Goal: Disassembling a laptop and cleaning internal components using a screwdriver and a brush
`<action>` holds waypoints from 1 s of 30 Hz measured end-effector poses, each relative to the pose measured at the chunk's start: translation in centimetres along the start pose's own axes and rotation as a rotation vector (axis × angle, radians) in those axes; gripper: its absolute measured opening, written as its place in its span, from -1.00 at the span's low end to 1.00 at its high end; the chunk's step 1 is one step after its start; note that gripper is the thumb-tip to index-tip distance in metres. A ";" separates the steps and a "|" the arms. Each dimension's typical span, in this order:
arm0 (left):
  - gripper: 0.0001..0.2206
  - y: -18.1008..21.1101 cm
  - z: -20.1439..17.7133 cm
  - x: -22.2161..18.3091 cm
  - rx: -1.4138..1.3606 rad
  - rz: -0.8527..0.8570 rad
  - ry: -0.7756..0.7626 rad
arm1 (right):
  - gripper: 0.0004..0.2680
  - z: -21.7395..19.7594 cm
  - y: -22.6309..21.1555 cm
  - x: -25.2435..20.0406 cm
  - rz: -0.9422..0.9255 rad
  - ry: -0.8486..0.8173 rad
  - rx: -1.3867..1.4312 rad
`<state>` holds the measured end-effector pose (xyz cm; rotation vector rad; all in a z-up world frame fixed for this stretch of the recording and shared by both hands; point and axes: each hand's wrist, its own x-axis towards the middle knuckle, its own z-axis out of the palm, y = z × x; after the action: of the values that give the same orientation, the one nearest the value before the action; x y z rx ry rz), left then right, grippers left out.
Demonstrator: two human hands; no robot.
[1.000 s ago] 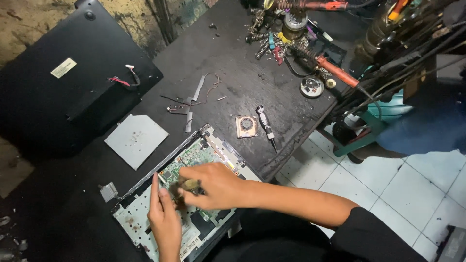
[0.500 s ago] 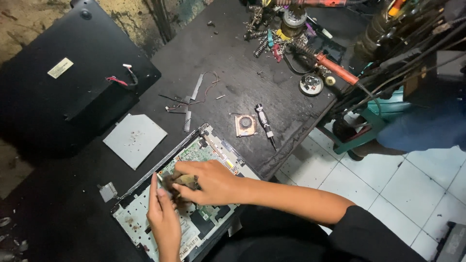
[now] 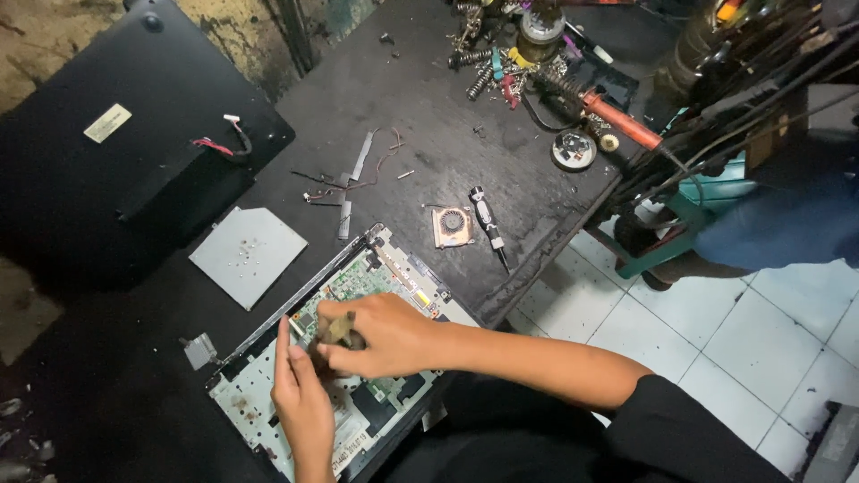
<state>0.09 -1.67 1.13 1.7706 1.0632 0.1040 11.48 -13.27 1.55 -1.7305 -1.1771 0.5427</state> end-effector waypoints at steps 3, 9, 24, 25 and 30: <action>-0.42 0.0 0.0 -0.2 0.018 -0.039 0.009 | -0.91 1.0 1.1 0.0 -0.038 0.127 -0.134; -0.45 -0.7 0.1 0.2 -0.012 -0.014 0.011 | -0.87 1.6 1.9 -0.3 -0.084 0.172 -0.146; -0.40 -1.3 0.2 0.4 0.014 0.036 0.017 | -0.92 1.4 1.4 -0.2 0.078 0.005 0.035; -0.40 -1.3 0.2 0.4 0.016 0.034 0.018 | -0.92 1.6 1.6 -0.2 0.079 0.004 0.037; -0.40 -1.4 0.1 0.3 0.036 0.047 0.031 | -0.91 1.1 1.1 -0.1 0.087 0.009 0.033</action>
<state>-0.53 -1.37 -0.17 1.8321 1.0515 0.1433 11.11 -13.01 0.08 -1.7603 -1.0847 0.6034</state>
